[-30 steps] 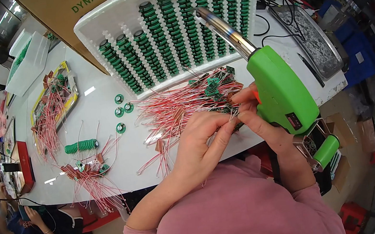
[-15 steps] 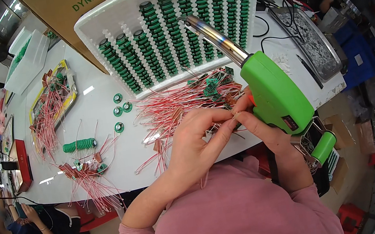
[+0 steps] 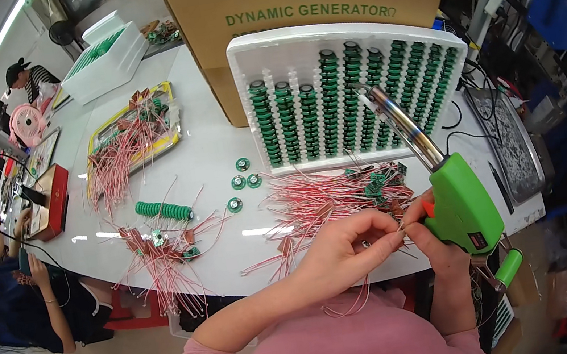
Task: The person solders wires to electronic components using a soldering gun, adjusts the solder wire spool mounted on the tool, and handles the wired circuit boards.
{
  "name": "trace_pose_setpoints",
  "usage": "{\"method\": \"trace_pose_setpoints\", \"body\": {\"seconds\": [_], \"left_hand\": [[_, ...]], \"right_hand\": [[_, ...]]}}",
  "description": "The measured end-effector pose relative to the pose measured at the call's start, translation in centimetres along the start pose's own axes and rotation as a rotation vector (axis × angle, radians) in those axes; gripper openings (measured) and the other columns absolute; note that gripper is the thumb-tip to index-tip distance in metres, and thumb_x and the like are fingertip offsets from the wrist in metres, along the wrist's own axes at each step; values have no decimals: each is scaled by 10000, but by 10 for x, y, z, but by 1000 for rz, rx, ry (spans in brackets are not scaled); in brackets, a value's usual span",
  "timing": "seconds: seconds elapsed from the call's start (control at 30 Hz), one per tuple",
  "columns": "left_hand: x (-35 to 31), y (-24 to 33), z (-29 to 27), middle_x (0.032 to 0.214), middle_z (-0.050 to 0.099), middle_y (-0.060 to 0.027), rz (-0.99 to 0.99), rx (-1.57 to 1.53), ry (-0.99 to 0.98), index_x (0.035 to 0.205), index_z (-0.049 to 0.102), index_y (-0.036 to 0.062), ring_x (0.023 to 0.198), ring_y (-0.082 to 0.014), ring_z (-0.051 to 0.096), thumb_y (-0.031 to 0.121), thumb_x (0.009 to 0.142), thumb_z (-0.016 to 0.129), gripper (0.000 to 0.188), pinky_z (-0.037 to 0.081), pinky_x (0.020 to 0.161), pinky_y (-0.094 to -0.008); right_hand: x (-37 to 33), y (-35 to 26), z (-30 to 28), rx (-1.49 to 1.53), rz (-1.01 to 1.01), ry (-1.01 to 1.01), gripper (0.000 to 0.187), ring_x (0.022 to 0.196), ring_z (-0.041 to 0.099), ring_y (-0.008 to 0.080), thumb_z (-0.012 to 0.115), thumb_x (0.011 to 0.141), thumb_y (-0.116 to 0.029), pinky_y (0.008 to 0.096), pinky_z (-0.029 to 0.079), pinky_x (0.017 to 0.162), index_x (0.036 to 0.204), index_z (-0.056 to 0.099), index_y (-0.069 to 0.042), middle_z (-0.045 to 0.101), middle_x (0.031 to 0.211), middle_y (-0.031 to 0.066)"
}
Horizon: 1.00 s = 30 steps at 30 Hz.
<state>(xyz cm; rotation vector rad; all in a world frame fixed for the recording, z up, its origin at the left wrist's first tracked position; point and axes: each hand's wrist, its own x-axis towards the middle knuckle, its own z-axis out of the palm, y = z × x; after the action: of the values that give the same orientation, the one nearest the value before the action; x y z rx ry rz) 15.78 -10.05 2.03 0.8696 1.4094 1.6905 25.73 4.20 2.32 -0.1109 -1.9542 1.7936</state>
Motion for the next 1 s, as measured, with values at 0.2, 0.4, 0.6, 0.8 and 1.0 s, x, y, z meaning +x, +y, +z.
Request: {"method": "trace_pose_setpoints", "body": {"seconds": [0.2,0.4,0.6,0.8,1.0], "left_hand": [[0,5,-31,845,597,-51,-21,132,-34,913,563,13,772,-92,574,90,844,549,104,444,646,-204],[17,14,-73,762,596,-14,146,424,343,870,588,21,650,-45,525,66,800,577,83,384,506,-177],[64,27,-77,756,606,-38,231,489,452,866,587,2,648,-56,533,73,800,593,97,391,509,-185],[112,22,-85,898,612,-46,298,300,473,882,587,35,722,-60,537,86,808,585,90,407,541,-189],[149,21,-106,1065,576,-181,666,826,462,835,595,36,782,-225,617,38,742,616,96,480,621,-270]], "right_hand": [[16,5,6,-21,66,42,355,638,503,138,607,734,-26,257,416,583,1041,431,-2,544,735,90],[35,10,-42,94,-142,-26,525,441,397,98,610,792,-378,234,300,442,1120,337,-73,444,516,-28],[56,1,-69,91,-255,-38,505,398,354,57,575,801,-435,199,302,431,1062,344,-69,406,464,-67],[76,11,-79,66,-212,-88,545,384,343,51,549,800,-482,195,303,415,1104,362,-70,406,453,-77],[88,26,-86,150,-242,-108,620,407,390,92,630,759,-428,242,324,407,1204,411,-55,442,468,-40]]}}
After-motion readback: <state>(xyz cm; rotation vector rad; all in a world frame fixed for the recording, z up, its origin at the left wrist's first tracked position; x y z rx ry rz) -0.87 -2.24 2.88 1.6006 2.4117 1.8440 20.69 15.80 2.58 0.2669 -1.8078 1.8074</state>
